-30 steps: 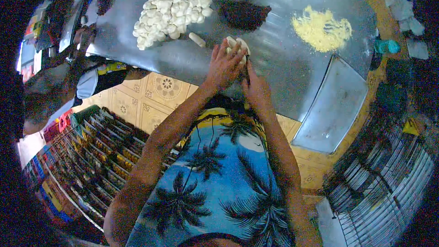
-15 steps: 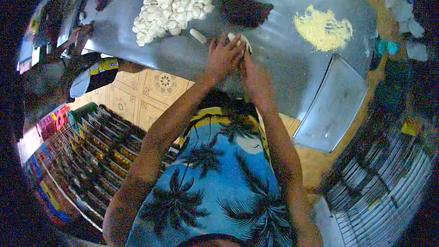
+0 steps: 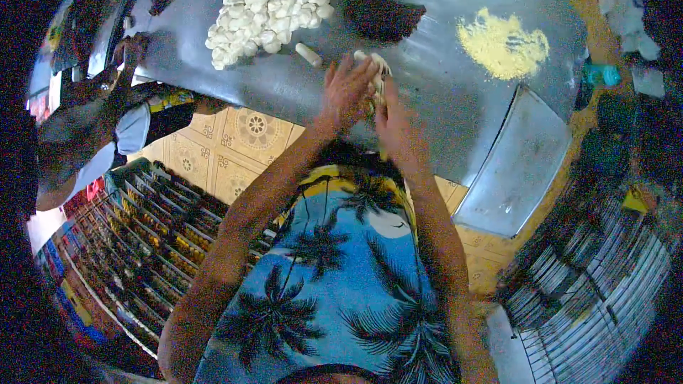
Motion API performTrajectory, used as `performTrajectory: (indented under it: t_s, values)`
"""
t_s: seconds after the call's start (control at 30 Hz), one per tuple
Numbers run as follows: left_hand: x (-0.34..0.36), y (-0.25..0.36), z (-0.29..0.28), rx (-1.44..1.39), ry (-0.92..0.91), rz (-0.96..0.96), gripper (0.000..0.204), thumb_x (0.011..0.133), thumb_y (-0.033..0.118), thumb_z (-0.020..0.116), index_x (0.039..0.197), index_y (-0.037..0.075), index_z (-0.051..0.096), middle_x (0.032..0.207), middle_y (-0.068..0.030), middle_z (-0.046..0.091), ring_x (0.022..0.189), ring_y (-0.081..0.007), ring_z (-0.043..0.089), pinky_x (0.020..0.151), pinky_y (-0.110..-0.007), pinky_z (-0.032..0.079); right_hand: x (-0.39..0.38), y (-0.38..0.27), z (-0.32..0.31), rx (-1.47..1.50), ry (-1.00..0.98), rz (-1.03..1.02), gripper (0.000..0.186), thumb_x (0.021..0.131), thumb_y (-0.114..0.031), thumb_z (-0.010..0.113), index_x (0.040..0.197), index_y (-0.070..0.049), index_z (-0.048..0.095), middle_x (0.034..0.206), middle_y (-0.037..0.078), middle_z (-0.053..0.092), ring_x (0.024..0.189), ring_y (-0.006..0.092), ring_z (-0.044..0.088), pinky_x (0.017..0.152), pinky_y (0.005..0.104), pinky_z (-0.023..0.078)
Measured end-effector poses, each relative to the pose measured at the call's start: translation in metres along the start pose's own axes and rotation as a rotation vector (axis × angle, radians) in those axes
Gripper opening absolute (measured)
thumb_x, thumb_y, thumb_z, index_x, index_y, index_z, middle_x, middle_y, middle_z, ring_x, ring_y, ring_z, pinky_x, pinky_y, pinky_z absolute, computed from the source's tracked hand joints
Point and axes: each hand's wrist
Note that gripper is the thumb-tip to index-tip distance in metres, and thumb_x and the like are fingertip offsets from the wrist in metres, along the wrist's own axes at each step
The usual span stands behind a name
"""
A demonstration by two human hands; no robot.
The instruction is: Shaping and filling bread dough to prepare rolls on a stainless steel workbench.
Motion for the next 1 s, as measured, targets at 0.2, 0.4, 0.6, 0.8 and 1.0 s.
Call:
performTrajectory:
  t_s: [0.2,0.4,0.6,0.8,1.0]
  values:
    - [0.005,-0.005,-0.002,0.103,0.048,0.009,0.046,0.1,0.03,0.06,0.145,0.023,0.058,0.16,-0.0015,0.047,0.147,-0.0444,0.038,0.117,-0.066,0.029,0.018,0.019,0.029,-0.022,0.011,-0.076,0.06,0.098,-0.022,0.06,0.154,-0.007,0.045,0.106,0.03,0.068,0.089,0.0491,0.067,0.078,0.0559,0.053]
    - [-0.015,0.005,-0.001,0.081,-0.055,-0.045,0.05,0.1,0.032,0.06,0.149,0.024,0.056,0.161,-0.0024,0.045,0.146,-0.0471,0.038,0.117,-0.067,0.029,-0.015,0.018,0.027,-0.028,-0.073,0.051,0.063,0.095,-0.02,0.06,0.155,-0.009,0.044,0.104,0.029,0.069,0.09,0.0503,0.068,0.08,0.0564,0.054]
    - [-0.015,-0.004,-0.001,-0.021,0.005,-0.026,0.049,0.1,0.033,0.06,0.148,0.022,0.057,0.161,-0.0038,0.046,0.147,-0.0485,0.037,0.119,-0.064,0.027,-0.025,-0.003,0.006,-0.154,-0.028,-0.083,0.065,0.094,-0.02,0.062,0.155,-0.01,0.044,0.102,0.029,0.07,0.089,0.0492,0.069,0.079,0.0562,0.054]
    - [-0.002,-0.023,-0.006,0.054,0.041,-0.011,0.049,0.099,0.033,0.062,0.145,0.019,0.06,0.157,-0.0052,0.052,0.144,-0.0477,0.042,0.12,-0.059,0.029,0.024,0.002,0.035,-0.003,0.102,-0.128,0.065,0.094,-0.018,0.062,0.156,-0.011,0.043,0.103,0.03,0.069,0.089,0.0499,0.068,0.077,0.0566,0.054]
    - [-0.024,-0.016,-0.01,0.088,0.018,0.07,0.044,0.098,0.035,0.065,0.14,0.022,0.065,0.157,-0.0031,0.053,0.145,-0.0462,0.042,0.119,-0.059,0.033,0.009,0.018,0.056,0.004,0.068,-0.081,0.067,0.094,-0.02,0.062,0.158,-0.013,0.041,0.099,0.03,0.069,0.086,0.05,0.068,0.076,0.058,0.053]
Point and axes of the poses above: each hand's wrist, its own x-axis towards the middle knuckle, its own z-axis out of the palm, y = z × x
